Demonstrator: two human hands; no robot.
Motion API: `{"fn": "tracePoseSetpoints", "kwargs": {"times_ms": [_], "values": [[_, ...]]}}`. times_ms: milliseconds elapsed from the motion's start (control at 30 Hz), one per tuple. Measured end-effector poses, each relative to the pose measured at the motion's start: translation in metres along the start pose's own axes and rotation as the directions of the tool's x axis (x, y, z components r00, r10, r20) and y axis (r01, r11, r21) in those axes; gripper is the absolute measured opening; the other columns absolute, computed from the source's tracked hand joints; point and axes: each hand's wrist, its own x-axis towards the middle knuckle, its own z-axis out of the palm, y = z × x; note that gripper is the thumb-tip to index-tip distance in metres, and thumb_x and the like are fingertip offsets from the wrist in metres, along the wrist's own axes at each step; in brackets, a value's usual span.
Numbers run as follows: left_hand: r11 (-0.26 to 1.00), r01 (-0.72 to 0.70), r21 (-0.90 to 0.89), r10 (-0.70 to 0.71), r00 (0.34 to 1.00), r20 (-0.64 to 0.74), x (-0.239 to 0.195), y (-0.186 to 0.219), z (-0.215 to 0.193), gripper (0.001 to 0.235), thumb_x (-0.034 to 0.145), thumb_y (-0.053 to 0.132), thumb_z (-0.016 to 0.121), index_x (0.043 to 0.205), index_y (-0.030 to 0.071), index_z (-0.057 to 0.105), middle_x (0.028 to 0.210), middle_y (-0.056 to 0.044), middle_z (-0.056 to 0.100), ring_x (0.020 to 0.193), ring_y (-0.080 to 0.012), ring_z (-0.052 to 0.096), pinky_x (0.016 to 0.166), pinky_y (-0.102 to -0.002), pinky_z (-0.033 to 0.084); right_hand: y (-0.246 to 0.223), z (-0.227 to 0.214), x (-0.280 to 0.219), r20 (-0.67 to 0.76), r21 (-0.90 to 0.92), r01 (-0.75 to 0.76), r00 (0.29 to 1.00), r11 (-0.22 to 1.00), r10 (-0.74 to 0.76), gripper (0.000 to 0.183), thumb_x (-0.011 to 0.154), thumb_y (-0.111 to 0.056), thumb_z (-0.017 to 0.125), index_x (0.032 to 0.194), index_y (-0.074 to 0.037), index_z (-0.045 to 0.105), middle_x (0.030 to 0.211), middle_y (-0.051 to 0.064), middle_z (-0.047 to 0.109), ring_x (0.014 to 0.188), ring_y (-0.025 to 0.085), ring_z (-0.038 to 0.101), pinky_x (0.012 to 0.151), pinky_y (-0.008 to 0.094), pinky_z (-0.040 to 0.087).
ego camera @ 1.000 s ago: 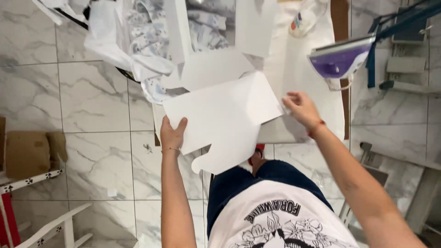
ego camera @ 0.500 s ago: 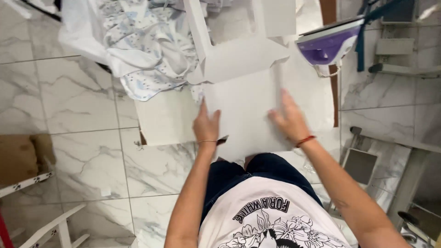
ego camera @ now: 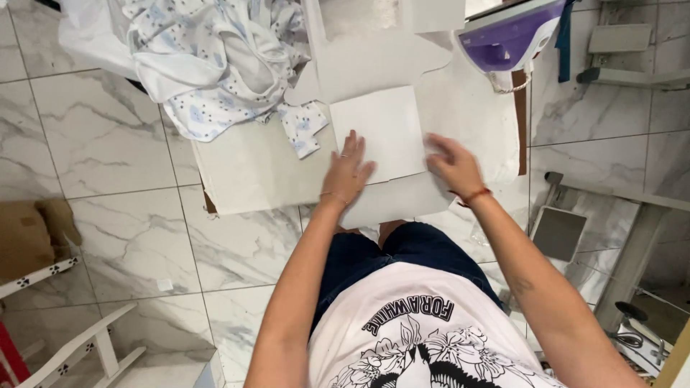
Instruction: The person assembles two white cardboard boxes with clear windows on a tiled floor. They fold the flaps, tuck tabs, and press the sides to form each box, then place the finished boxes on a nearby table.
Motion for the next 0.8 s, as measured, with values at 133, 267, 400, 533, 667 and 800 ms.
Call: {"fn": "tracePoseSetpoints", "kwargs": {"times_ms": [133, 267, 400, 533, 667, 800], "values": [[0.903, 0.144, -0.404, -0.379, 0.710, -0.594, -0.061, -0.024, 0.001, 0.011, 0.084, 0.023, 0.053, 0.090, 0.016, 0.060, 0.080, -0.001, 0.062, 0.079, -0.0194, 0.060, 0.074, -0.032, 0.045, 0.094, -0.015, -0.052, -0.473, 0.016, -0.327, 0.830, 0.945, 0.295, 0.029, 0.070, -0.029, 0.073, 0.090, -0.016, 0.057, 0.081, 0.002, 0.058, 0.079, 0.015, 0.058, 0.070, 0.030, 0.045], [0.619, 0.541, -0.569, -0.727, 0.669, -0.154, -0.108, -0.055, 0.039, 0.029, 0.078, 0.034, 0.049, 0.095, 0.011, 0.056, 0.091, -0.012, 0.060, 0.097, -0.0305, 0.054, 0.088, -0.040, 0.039, 0.009, -0.004, -0.081, 0.015, 0.608, -0.616, 0.639, 0.500, 0.769, 0.054, 0.077, -0.031, 0.067, 0.113, -0.002, 0.040, 0.100, 0.020, 0.055, 0.086, 0.029, 0.060, 0.073, 0.036, 0.051], [0.604, 0.593, -0.532, -0.675, 0.736, 0.053, -0.101, -0.036, 0.053, 0.051, 0.069, 0.046, 0.064, 0.106, 0.012, 0.056, 0.097, -0.006, 0.062, 0.093, -0.0211, 0.058, 0.085, -0.033, 0.044, 0.035, 0.022, -0.078, -0.162, 0.593, -0.374, 0.812, 0.713, 0.560, 0.040, 0.075, -0.011, 0.069, 0.101, 0.004, 0.043, 0.091, 0.021, 0.055, 0.076, 0.030, 0.061, 0.067, 0.035, 0.054], [0.856, 0.310, -0.415, -0.485, 0.758, -0.436, -0.094, 0.007, 0.045, 0.027, 0.070, 0.027, 0.070, 0.094, 0.015, 0.067, 0.083, -0.005, 0.068, 0.083, -0.0227, 0.062, 0.071, -0.033, 0.050, -0.029, 0.020, -0.069, -0.570, -0.023, -0.057, 0.821, 0.998, 0.034, 0.011, 0.075, 0.001, 0.066, 0.081, -0.002, 0.057, 0.076, 0.018, 0.063, 0.074, 0.026, 0.062, 0.050, 0.029, 0.051], [0.980, 0.183, 0.077, -0.112, 0.830, -0.546, -0.096, 0.023, 0.042, 0.033, 0.079, 0.024, 0.061, 0.112, 0.018, 0.057, 0.070, -0.011, 0.065, 0.065, -0.0230, 0.063, 0.056, -0.033, 0.051, -0.037, 0.031, -0.067, -0.394, -0.477, 0.304, 0.765, 0.825, -0.510, 0.013, 0.074, 0.005, 0.061, 0.085, -0.002, 0.063, 0.101, 0.016, 0.062, 0.085, 0.021, 0.062, 0.059, 0.025, 0.052], [0.722, -0.252, 0.644, 0.578, 0.732, -0.361, -0.069, -0.008, 0.074, 0.049, 0.077, 0.016, 0.058, 0.121, 0.001, 0.044, 0.127, -0.019, 0.043, 0.113, -0.0256, 0.047, 0.088, -0.034, 0.041, 0.000, 0.035, -0.060, -0.039, -0.832, 0.341, 0.750, 0.437, -0.660, 0.037, 0.078, -0.022, 0.055, 0.114, -0.013, 0.054, 0.119, 0.003, 0.055, 0.104, 0.014, 0.054, 0.071, 0.025, 0.046]]}}
